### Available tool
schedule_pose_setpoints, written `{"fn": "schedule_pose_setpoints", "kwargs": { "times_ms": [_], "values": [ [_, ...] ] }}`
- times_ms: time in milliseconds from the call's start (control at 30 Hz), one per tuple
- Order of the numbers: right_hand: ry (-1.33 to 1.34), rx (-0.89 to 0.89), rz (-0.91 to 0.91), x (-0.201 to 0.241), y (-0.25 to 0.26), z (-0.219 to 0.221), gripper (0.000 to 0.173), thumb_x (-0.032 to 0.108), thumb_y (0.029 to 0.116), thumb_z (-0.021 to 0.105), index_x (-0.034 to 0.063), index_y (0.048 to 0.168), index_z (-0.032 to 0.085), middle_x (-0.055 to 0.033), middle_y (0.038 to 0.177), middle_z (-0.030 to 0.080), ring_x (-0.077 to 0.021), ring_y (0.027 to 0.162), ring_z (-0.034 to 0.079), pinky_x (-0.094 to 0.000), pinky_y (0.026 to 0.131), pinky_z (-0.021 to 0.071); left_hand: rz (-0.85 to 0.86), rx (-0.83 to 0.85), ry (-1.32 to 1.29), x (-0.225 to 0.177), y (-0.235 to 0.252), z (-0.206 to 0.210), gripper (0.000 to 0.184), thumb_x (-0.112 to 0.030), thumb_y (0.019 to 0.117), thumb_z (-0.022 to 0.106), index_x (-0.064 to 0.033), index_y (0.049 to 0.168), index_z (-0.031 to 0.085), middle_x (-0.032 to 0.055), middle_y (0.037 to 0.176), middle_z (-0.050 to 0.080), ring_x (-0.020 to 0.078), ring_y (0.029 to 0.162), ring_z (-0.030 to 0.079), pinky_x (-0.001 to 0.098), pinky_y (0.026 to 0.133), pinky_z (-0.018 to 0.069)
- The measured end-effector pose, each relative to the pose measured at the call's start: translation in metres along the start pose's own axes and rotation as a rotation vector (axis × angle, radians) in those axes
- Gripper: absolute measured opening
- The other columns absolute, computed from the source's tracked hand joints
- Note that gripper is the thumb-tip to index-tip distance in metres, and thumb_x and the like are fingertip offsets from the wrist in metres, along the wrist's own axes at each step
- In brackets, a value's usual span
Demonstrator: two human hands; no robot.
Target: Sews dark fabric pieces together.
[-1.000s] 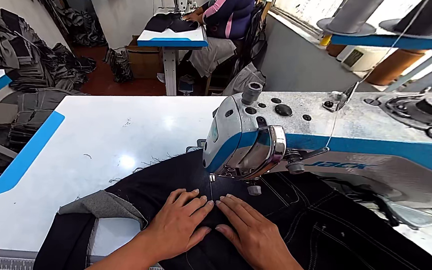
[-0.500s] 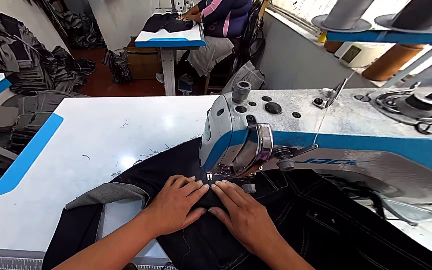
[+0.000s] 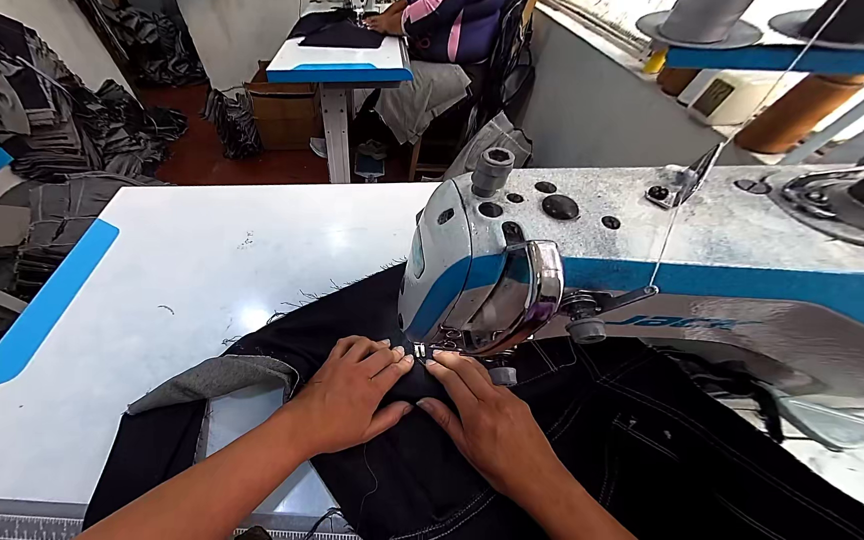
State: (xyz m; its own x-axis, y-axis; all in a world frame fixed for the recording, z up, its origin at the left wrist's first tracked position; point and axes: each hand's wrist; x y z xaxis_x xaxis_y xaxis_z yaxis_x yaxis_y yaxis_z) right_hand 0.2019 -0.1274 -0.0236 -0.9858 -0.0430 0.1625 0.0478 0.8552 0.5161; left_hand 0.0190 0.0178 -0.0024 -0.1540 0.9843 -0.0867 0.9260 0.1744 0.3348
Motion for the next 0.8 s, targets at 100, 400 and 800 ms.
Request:
{"fn": "schedule_pose_setpoints", "kwargs": {
  "times_ms": [100, 400, 800],
  "values": [
    [-0.003, 0.004, 0.006, 0.0, 0.002, 0.001, 0.055, 0.053, 0.1051, 0.042, 0.0101, 0.12, 0.073, -0.0059, 0.126, 0.071, -0.0232, 0.117, 0.067, -0.0342, 0.088, 0.0578, -0.004, 0.0, 0.001, 0.001, 0.001, 0.0, 0.052, -0.048, 0.102, 0.045, -0.0123, 0.133, 0.067, 0.005, 0.133, 0.068, 0.0242, 0.129, 0.059, 0.047, 0.111, 0.0417],
    [0.072, 0.033, 0.05, -0.002, 0.001, 0.001, 0.053, 0.051, 0.1065, 0.04, 0.0114, 0.123, 0.072, -0.0047, 0.127, 0.07, -0.0212, 0.119, 0.066, -0.0344, 0.094, 0.056, -0.011, 0.015, 0.007, 0.001, 0.001, 0.0, 0.053, -0.049, 0.1024, 0.044, -0.0126, 0.135, 0.066, 0.0051, 0.134, 0.067, 0.0241, 0.131, 0.057, 0.0465, 0.111, 0.0411],
    [0.473, -0.139, 0.339, -0.027, 0.014, -0.02, 0.053, 0.041, 0.1098, 0.032, 0.0098, 0.087, 0.068, 0.0066, 0.072, 0.064, 0.0054, 0.072, 0.061, -0.0137, 0.067, 0.0481, -0.003, -0.011, 0.024, 0.001, 0.0, 0.0, 0.052, -0.049, 0.1023, 0.044, -0.0123, 0.131, 0.068, 0.0065, 0.129, 0.069, 0.0255, 0.129, 0.059, 0.0467, 0.109, 0.0429]
  ]
}}
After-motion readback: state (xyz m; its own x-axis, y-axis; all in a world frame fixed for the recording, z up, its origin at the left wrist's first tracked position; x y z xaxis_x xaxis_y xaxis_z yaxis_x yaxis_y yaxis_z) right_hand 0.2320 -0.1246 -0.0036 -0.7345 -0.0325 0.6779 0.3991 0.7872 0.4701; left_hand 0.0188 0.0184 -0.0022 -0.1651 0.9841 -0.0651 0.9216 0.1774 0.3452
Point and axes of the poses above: each hand's wrist, its own y-axis towards the middle knuckle, its own z-axis out of the palm, x = y × z
